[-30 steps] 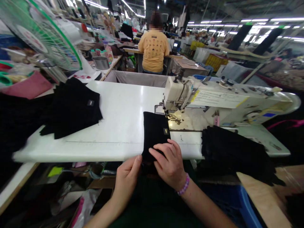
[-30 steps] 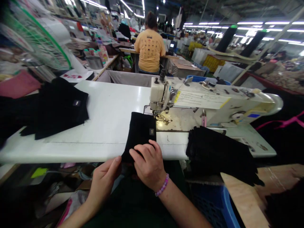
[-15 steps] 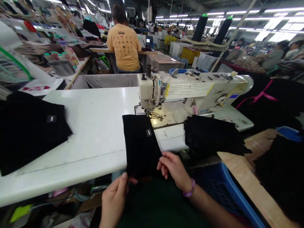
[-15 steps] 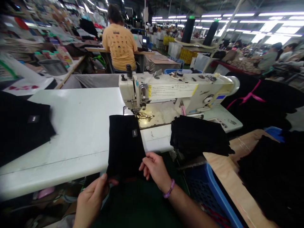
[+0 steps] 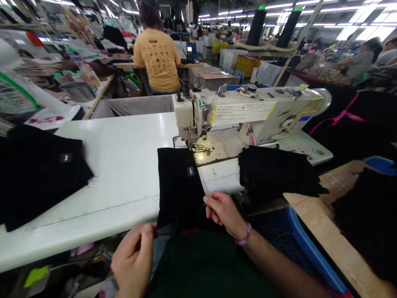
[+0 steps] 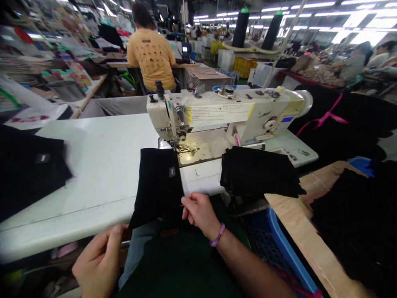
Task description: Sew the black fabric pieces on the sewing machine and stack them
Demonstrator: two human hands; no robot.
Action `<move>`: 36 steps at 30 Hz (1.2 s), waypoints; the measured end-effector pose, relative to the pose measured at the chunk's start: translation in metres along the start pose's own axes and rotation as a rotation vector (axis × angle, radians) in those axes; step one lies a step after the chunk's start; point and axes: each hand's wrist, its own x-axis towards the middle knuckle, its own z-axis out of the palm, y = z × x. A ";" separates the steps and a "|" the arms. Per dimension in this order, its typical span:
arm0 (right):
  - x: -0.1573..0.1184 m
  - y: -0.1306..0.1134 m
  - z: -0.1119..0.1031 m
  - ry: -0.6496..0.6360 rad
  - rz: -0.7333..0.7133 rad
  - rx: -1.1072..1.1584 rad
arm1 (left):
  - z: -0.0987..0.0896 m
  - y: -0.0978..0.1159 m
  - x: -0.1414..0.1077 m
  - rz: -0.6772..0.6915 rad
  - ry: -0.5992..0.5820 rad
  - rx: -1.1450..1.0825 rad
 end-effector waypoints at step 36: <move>0.005 -0.006 -0.026 0.040 -1.231 -1.118 | 0.069 0.041 0.109 0.808 -0.528 0.570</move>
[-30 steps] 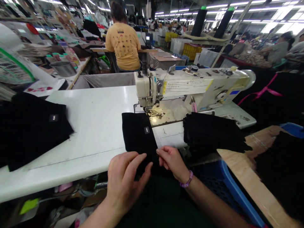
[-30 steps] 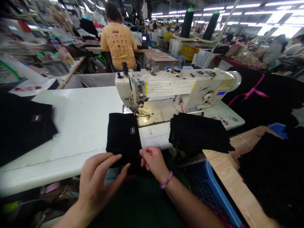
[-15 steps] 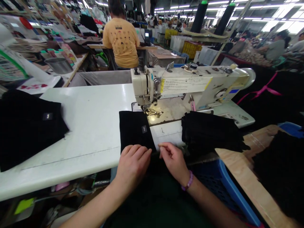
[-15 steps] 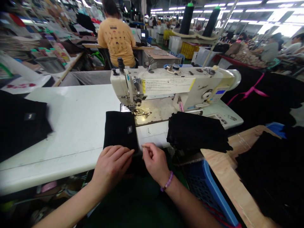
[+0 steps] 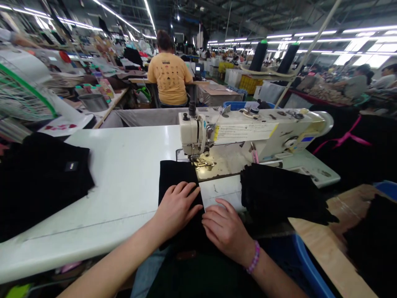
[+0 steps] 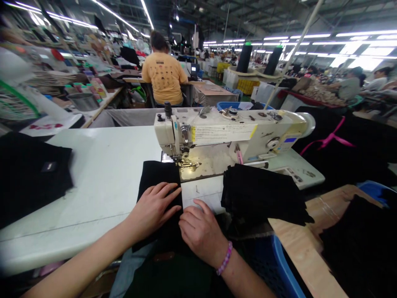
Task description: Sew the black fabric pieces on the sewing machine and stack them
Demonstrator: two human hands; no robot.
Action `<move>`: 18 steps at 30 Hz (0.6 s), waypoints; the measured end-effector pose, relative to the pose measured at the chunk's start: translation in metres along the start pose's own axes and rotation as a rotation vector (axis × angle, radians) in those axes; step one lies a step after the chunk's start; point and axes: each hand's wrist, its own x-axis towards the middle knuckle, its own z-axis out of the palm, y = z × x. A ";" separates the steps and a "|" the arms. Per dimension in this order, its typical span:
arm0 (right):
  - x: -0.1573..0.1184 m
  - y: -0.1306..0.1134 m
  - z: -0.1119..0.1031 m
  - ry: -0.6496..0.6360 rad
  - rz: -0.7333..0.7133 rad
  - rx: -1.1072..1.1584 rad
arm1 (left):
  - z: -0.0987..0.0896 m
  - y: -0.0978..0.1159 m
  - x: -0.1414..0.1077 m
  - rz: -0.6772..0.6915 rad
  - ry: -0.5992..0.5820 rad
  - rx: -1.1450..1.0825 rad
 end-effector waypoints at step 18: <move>0.042 0.031 0.015 0.049 0.053 0.008 | 0.006 -0.046 0.036 -0.012 -0.053 0.010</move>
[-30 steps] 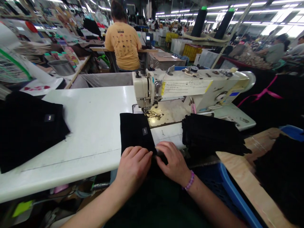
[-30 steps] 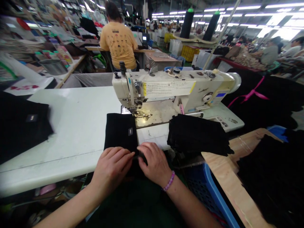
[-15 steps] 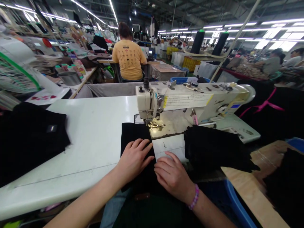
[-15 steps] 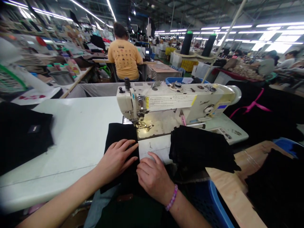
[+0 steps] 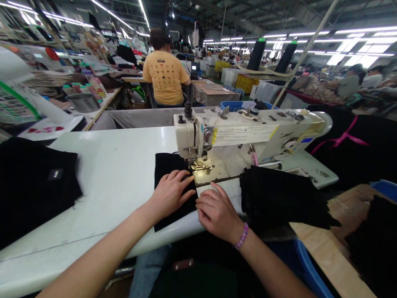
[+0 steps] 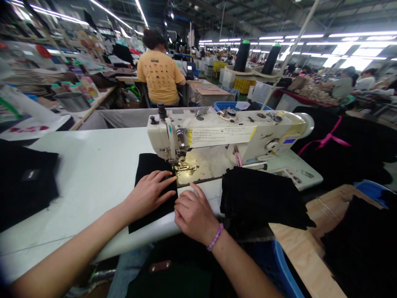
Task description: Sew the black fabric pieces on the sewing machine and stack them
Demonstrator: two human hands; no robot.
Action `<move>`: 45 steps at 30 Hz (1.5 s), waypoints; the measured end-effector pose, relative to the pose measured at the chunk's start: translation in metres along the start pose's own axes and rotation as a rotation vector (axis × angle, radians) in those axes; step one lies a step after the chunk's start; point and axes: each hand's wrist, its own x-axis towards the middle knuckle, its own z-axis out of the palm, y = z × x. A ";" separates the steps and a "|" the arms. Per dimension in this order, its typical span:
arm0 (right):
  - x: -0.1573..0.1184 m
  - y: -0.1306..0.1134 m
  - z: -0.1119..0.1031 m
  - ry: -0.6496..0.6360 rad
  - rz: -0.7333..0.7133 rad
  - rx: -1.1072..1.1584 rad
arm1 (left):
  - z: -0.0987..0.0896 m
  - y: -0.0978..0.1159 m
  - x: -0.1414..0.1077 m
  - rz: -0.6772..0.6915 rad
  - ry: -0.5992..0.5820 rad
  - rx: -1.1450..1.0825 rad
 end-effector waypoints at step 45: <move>0.024 0.005 0.024 -0.115 0.328 -0.178 | 0.012 -0.051 0.031 0.078 0.059 -0.179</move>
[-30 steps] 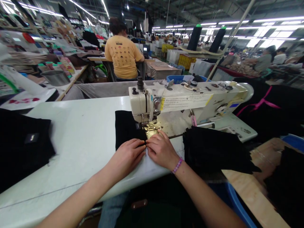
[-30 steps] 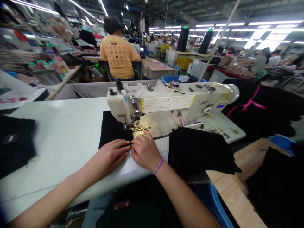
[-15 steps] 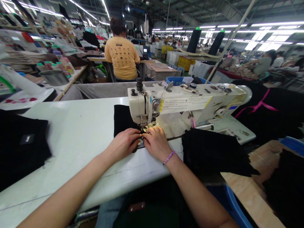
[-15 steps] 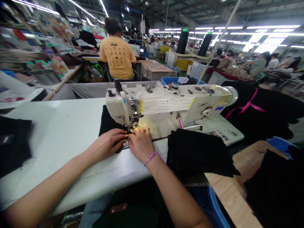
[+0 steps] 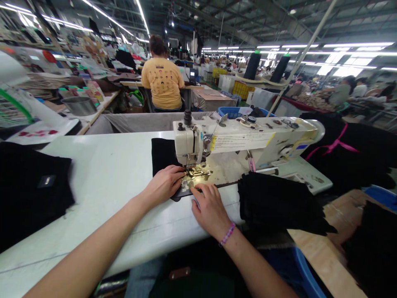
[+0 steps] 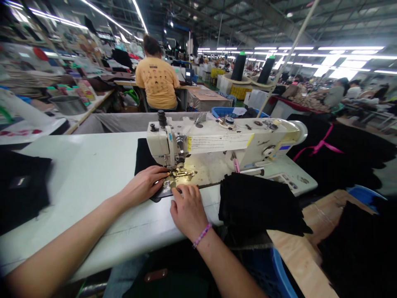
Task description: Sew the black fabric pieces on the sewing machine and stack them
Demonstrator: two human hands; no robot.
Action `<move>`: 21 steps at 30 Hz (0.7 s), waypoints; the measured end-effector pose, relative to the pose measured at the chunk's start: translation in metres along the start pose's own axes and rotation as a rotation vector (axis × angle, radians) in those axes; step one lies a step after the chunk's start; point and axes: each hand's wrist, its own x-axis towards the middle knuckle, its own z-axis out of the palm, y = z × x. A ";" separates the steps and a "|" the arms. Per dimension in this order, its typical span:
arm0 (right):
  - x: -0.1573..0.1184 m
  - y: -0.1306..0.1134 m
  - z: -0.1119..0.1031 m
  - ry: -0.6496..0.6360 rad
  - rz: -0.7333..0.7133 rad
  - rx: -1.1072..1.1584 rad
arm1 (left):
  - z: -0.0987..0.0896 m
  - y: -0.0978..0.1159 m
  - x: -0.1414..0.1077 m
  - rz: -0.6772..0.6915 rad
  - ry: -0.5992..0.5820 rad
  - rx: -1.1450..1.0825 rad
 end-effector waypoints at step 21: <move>-0.007 0.000 0.007 0.067 -0.037 0.054 | -0.042 0.017 -0.066 -0.693 0.103 0.054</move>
